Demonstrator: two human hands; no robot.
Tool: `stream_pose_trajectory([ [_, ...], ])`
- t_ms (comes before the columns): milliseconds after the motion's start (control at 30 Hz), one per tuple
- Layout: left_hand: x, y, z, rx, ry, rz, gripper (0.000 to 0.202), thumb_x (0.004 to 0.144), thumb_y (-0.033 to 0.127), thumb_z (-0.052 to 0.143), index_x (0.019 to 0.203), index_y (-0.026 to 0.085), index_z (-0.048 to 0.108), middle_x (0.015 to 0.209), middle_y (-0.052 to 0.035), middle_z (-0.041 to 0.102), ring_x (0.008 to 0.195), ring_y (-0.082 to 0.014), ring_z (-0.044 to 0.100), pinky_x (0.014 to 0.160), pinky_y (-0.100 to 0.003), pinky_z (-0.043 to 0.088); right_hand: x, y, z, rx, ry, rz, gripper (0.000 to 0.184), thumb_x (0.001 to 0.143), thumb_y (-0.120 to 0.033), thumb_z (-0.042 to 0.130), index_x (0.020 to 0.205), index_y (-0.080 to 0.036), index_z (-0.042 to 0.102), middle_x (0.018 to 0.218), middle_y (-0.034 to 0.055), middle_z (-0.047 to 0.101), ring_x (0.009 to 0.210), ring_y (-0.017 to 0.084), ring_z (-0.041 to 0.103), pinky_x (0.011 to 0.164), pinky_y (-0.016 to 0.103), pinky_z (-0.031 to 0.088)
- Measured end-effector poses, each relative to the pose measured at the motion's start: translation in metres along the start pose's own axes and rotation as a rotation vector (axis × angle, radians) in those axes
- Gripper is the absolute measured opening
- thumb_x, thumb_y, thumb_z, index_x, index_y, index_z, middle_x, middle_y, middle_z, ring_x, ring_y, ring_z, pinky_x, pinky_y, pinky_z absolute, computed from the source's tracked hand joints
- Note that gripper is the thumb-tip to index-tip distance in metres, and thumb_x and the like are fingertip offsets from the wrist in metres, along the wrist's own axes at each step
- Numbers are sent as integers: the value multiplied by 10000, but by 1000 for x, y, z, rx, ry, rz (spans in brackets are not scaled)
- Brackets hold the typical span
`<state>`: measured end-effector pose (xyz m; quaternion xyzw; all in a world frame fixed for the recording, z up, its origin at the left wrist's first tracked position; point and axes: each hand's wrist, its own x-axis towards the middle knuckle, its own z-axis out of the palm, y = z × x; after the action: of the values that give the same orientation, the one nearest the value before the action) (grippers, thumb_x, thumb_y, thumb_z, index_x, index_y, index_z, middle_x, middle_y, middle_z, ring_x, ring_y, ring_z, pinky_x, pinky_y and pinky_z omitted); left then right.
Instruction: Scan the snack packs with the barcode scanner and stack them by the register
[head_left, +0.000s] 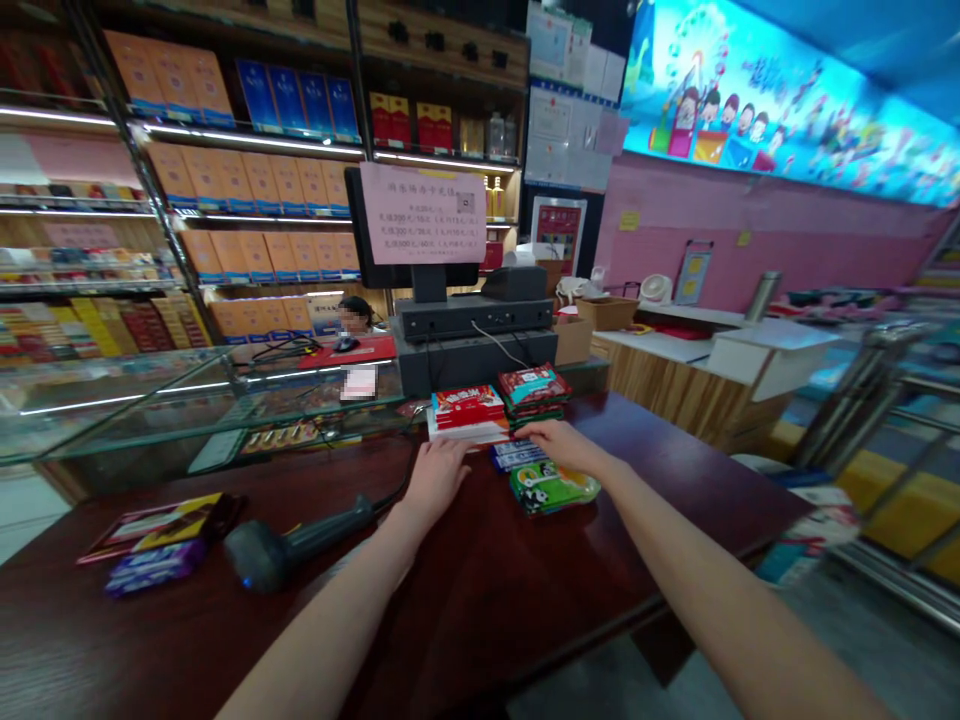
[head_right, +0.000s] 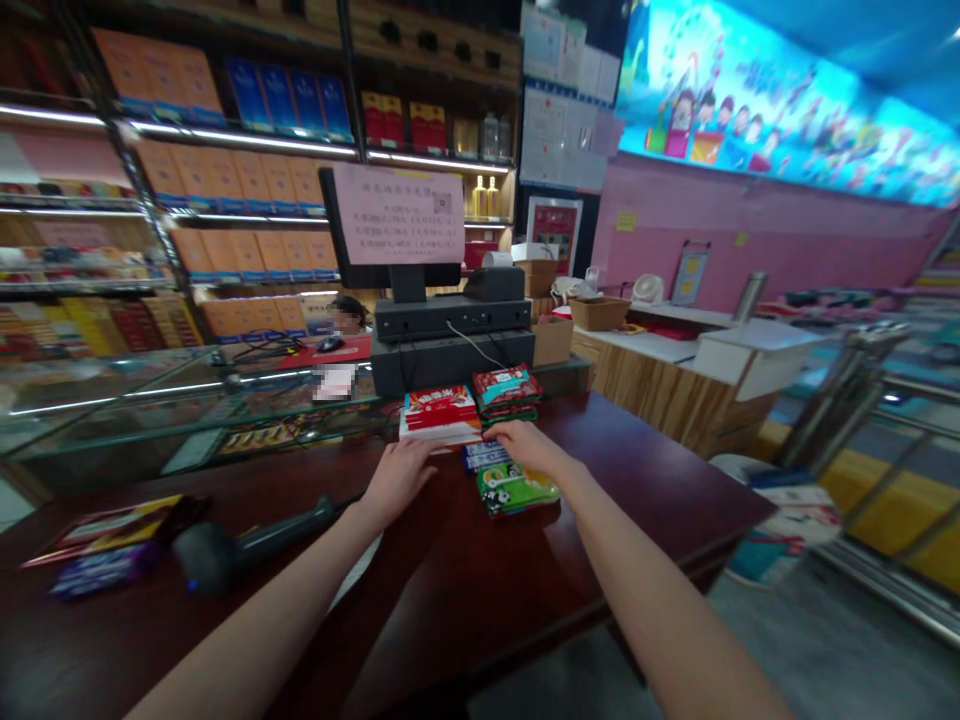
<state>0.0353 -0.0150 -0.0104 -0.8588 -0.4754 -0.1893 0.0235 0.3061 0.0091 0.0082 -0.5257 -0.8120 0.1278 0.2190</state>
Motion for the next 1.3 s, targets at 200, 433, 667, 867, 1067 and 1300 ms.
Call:
stream_pose_trajectory([
  [200, -16, -16, -22, 33, 15, -18, 353, 884, 171, 609, 1229, 246, 632, 1280, -69, 681, 1208, -303, 546, 996, -472, 406, 11, -28, 14, 4, -20, -42, 360, 932, -161, 471, 1139, -236, 756, 1183, 44, 757, 1133, 228, 692, 991, 323, 501],
  [433, -38, -37, -48, 92, 24, -47, 287, 883, 205, 628, 1163, 259, 657, 1241, -50, 697, 1185, -290, 550, 1003, -467, 388, 27, -65, 37, 22, -28, -108, 347, 938, -190, 479, 1140, -248, 756, 1160, 32, 767, 1104, 217, 705, 986, 322, 512],
  [667, -61, -65, -73, 108, 73, -79, 249, 872, 211, 639, 1109, 268, 691, 1210, -33, 712, 1165, -283, 569, 1032, -470, 376, 39, -99, 56, 59, -3, -220, 376, 923, -156, 462, 1131, -249, 761, 1174, 33, 762, 1122, 214, 695, 1005, 346, 504],
  [867, -81, -87, -92, 169, 133, -150, 251, 881, 224, 636, 1119, 275, 697, 1218, -20, 717, 1181, -257, 581, 1047, -444, 386, 49, -127, 74, 110, 11, -284, 380, 905, -140, 464, 1127, -237, 757, 1169, 49, 761, 1113, 234, 695, 1010, 389, 503],
  [1067, -100, -110, -107, 184, 186, -204, 221, 902, 258, 622, 1107, 284, 702, 1206, -18, 725, 1171, -261, 590, 1037, -445, 391, 55, -156, 90, 187, 9, -306, 362, 916, -155, 467, 1127, -235, 751, 1139, 55, 765, 1077, 228, 695, 997, 391, 500],
  [1300, -122, -142, -117, 182, 243, -304, 229, 929, 286, 579, 1127, 290, 693, 1235, -10, 716, 1204, -259, 580, 1063, -451, 372, 66, -177, 123, 244, -22, -299, 352, 930, -182, 456, 1119, -229, 749, 1127, 61, 752, 1071, 231, 667, 995, 412, 489],
])
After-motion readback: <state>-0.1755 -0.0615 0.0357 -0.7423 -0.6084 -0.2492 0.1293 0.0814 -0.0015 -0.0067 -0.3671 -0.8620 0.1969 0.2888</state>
